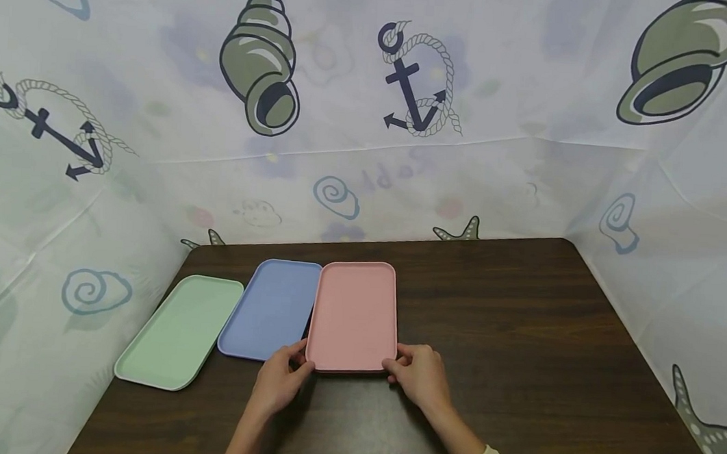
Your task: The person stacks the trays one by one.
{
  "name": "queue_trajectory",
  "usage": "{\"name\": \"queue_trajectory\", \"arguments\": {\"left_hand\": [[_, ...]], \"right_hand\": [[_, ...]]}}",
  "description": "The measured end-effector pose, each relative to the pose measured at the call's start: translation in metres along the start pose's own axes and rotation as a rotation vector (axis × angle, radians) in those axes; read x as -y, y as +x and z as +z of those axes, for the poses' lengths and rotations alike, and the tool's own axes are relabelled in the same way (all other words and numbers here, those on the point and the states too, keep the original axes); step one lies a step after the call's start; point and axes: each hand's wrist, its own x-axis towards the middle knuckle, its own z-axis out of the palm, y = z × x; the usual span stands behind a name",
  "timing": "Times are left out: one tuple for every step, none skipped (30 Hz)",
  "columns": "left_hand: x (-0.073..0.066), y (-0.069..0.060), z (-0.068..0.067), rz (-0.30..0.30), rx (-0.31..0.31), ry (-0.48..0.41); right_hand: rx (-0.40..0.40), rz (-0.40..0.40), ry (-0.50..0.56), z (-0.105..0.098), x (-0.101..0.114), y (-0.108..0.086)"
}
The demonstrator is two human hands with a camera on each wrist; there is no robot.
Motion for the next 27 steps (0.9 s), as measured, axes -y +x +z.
{"name": "queue_trajectory", "arguments": {"left_hand": [[0.000,0.000,0.000,0.000,0.000,-0.004],[0.000,0.000,-0.001,-0.001,0.001,-0.006],[0.000,-0.001,-0.001,-0.001,0.000,-0.007],[0.000,-0.001,-0.001,0.003,0.001,-0.009],[0.000,-0.001,-0.001,0.005,0.002,-0.008],[0.000,-0.001,-0.002,0.008,0.003,-0.009],[0.000,-0.001,-0.002,0.003,0.006,-0.013],[0.000,-0.001,-0.002,-0.001,0.010,-0.014],[0.000,-0.001,-0.002,-0.005,0.013,-0.016],[0.000,-0.001,-0.003,-0.006,0.020,-0.018],[0.000,0.000,-0.003,-0.012,0.025,-0.022],[0.000,-0.001,-0.004,-0.015,0.028,-0.025],[-0.001,-0.001,-0.004,-0.025,0.031,-0.031],[-0.001,0.000,-0.005,-0.026,0.033,-0.034],[-0.001,0.000,-0.006,-0.027,0.031,-0.035],[0.000,0.000,-0.008,-0.029,0.028,-0.037],[0.000,0.000,-0.009,-0.033,0.020,-0.038],[0.001,-0.001,-0.010,-0.037,0.012,-0.039],[0.002,-0.001,-0.012,-0.043,0.003,-0.043],[0.003,-0.001,-0.014,-0.048,-0.008,-0.044],[0.004,0.000,-0.016,-0.057,-0.018,-0.046],[0.005,0.000,-0.019,-0.070,-0.032,-0.053],[0.006,0.000,-0.021,-0.083,-0.042,-0.059],[0.007,0.001,-0.024,-0.101,-0.053,-0.066],[0.008,0.002,-0.027,-0.116,-0.064,-0.072],[0.010,0.002,-0.031,-0.137,-0.074,-0.075],[0.012,0.003,-0.034,-0.158,-0.085,-0.074]], "right_hand": [[0.004,0.001,0.000,0.000,0.000,0.000],[0.009,0.003,0.002,-0.001,0.001,0.001],[0.015,0.009,0.004,-0.001,0.001,0.001],[0.020,0.013,0.006,-0.002,0.002,0.001],[0.026,0.020,0.010,-0.003,0.002,0.002],[0.031,0.024,0.014,-0.004,0.003,0.002],[0.037,0.031,0.022,-0.005,0.004,0.002],[0.040,0.038,0.035,-0.006,0.005,0.003],[0.040,0.044,0.043,-0.007,0.006,0.004],[0.040,0.047,0.056,-0.009,0.007,0.005],[0.039,0.051,0.070,-0.010,0.008,0.006],[0.037,0.054,0.080,-0.012,0.010,0.007],[0.034,0.056,0.088,-0.014,0.011,0.009],[0.030,0.053,0.091,-0.015,0.012,0.010],[0.028,0.048,0.090,-0.016,0.014,0.011],[0.029,0.042,0.093,-0.017,0.015,0.012],[0.033,0.037,0.097,-0.017,0.017,0.013],[0.041,0.031,0.102,-0.017,0.018,0.015],[0.050,0.022,0.112,-0.016,0.020,0.015],[0.063,0.014,0.126,-0.015,0.021,0.016],[0.076,0.007,0.147,-0.013,0.023,0.017],[0.091,0.000,0.172,-0.011,0.025,0.017],[0.109,-0.007,0.200,-0.010,0.028,0.018],[0.124,-0.017,0.218,-0.008,0.030,0.019],[0.140,-0.026,0.239,-0.006,0.033,0.019],[0.156,-0.034,0.256,-0.004,0.036,0.020],[0.171,-0.045,0.270,-0.002,0.039,0.020]]}}
